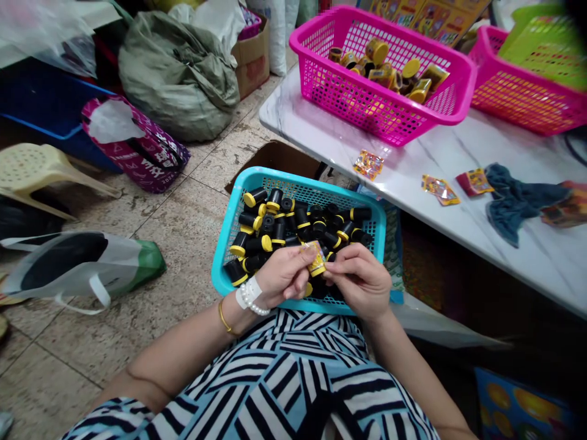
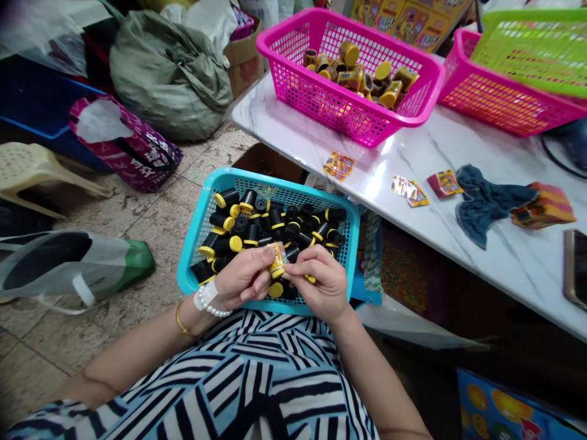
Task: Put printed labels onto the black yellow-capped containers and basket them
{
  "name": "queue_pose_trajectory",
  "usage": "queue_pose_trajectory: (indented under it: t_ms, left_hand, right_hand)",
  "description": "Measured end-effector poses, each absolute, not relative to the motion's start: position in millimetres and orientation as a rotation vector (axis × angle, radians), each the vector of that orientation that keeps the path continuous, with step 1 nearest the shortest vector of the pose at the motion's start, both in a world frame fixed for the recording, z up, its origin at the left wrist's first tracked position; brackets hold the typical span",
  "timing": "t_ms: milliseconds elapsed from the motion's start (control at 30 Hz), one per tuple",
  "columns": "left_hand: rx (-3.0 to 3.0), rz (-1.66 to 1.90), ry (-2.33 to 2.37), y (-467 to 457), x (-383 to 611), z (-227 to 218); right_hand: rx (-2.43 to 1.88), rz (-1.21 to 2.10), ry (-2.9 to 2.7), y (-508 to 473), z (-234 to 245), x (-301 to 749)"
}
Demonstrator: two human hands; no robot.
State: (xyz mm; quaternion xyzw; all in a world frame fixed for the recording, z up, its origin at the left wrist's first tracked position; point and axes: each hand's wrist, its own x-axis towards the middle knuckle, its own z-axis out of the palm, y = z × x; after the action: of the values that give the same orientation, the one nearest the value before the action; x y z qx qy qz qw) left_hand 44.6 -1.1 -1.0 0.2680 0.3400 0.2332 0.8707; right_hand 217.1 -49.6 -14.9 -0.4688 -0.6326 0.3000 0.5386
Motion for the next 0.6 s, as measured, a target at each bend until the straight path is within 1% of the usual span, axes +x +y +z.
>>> queue_pose_trajectory:
  t_ms: [133,267,600]
  left_hand:
    - [0.616,0.473,0.726,-1.7,46.7,-1.6]
    - [0.549,0.481,0.693,-3.3,47.6,-3.8]
    - [0.482,0.483,0.64,-1.7,47.5,-2.3]
  right_hand:
    - [-1.162,0.592,-1.622,-49.4,-12.5,216.7]
    - [-1.141,0.506,-1.651,-48.5,-8.2,215.1]
    - [-1.148,0.438,-1.656,-52.2,-7.2,211.0]
